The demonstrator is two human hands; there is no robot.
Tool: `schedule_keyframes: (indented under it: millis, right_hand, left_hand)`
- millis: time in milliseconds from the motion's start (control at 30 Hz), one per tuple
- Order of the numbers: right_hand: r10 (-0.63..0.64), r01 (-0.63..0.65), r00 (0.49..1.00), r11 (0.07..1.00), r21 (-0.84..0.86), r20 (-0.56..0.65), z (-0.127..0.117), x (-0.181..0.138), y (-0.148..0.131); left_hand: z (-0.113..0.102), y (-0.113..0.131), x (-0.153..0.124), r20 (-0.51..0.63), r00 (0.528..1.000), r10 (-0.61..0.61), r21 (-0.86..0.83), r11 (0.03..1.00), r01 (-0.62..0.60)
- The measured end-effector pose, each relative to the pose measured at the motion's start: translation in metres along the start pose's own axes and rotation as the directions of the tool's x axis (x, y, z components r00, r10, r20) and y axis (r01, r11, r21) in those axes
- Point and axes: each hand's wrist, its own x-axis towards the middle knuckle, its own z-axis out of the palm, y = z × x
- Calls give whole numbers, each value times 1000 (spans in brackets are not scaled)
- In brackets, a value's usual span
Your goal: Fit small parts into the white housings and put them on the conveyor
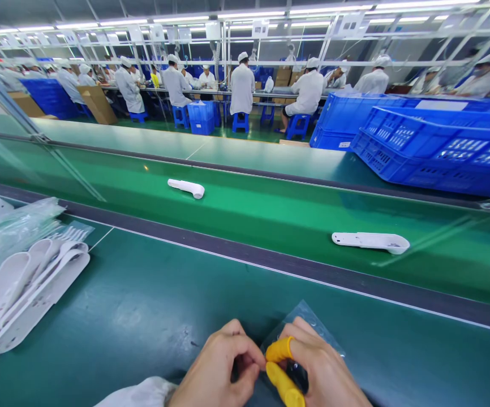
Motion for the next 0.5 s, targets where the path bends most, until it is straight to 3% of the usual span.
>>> schedule_keyframes:
  millis: [167, 300, 400, 500]
  right_hand:
    - [-29, 29, 998, 1000, 8, 48, -1, 2, 6]
    - [65, -56, 987, 996, -66, 145, -21, 7, 0]
    - [81, -67, 984, 993, -92, 157, -33, 10, -1]
    - [39, -31, 990, 998, -62, 133, -40, 15, 2]
  left_hand:
    - [-2, 0, -2, 41, 999, -13, 99, 995, 9]
    - [3, 3, -4, 9, 999, -48, 322, 946, 43]
    - [12, 7, -4, -10, 1000, 18, 498, 867, -11]
    - [12, 11, -5, 33, 996, 81, 548, 832, -86]
